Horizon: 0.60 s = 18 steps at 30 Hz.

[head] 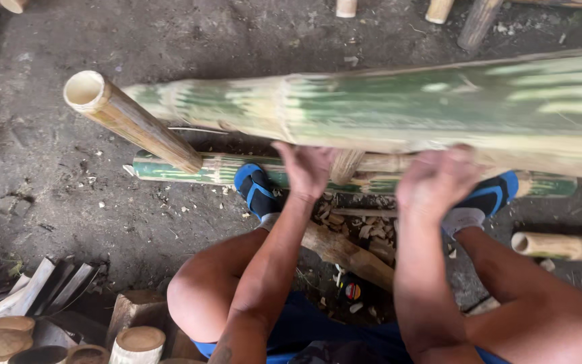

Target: The person is assembling a bamboo structure, likely a ladder or frame. They use a wooden mallet to fit bamboo pieces together and a tape measure to check dimensions.

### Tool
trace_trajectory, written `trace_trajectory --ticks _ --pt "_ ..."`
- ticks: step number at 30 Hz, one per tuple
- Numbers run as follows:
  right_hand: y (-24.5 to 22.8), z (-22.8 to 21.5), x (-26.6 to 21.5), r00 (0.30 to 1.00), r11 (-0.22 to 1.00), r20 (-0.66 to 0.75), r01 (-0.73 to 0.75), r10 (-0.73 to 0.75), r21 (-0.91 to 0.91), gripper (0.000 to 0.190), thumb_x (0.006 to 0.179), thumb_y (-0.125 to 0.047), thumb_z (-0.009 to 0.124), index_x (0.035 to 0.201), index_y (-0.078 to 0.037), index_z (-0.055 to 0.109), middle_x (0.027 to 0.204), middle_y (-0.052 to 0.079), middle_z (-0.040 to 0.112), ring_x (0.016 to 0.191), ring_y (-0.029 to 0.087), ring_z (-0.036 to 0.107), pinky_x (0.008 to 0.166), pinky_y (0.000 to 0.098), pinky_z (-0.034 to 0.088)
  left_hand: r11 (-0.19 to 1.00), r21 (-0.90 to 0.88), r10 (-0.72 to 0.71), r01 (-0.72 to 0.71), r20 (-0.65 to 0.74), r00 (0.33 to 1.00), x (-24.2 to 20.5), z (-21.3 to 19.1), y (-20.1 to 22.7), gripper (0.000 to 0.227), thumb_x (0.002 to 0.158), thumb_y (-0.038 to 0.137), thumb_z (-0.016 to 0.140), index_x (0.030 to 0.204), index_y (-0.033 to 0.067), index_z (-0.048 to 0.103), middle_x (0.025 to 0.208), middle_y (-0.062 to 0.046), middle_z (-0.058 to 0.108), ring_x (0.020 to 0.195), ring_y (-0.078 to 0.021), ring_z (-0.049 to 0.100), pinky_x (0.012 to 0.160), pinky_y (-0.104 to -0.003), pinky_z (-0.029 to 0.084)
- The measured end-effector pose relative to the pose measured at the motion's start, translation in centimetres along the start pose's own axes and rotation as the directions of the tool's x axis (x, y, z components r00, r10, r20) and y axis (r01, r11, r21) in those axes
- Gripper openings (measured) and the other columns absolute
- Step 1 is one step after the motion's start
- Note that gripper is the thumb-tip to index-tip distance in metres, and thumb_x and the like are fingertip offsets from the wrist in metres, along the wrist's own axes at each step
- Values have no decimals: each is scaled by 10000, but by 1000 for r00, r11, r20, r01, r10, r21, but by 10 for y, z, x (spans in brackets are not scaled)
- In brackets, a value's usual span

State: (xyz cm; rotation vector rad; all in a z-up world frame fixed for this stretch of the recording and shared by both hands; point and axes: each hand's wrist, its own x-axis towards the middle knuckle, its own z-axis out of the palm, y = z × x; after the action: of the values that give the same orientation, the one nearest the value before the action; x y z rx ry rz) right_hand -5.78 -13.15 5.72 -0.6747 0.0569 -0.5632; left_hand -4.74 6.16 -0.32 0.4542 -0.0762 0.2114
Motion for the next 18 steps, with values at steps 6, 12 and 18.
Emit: trace_trajectory --ticks 6,12,18 --pt "-54 -21 37 798 919 485 392 -358 35 695 984 -600 639 1498 -150 515 1479 37 514 1395 190 485 1180 392 422 976 -98 142 -196 -397 907 45 -79 69 1056 747 849 552 1541 179 363 1559 -77 431 1422 -301 433 1202 -525 367" --pt "-66 -12 42 858 975 473 221 -199 10 807 987 -695 625 1569 -186 398 1585 6 454 1530 205 371 1308 452 309 976 -141 119 -165 -289 950 45 -54 51 904 828 715 645 1519 175 427 1517 -72 473 1381 -300 479 1188 -513 406" --pt "-13 -8 12 843 998 536 -57 49 -3 759 971 -533 751 1562 -164 452 1492 55 542 1455 267 455 1218 505 317 976 15 217 -219 -202 955 47 18 52 1052 724 715 764 1532 163 376 1533 -121 429 1411 -342 473 1203 -598 404"
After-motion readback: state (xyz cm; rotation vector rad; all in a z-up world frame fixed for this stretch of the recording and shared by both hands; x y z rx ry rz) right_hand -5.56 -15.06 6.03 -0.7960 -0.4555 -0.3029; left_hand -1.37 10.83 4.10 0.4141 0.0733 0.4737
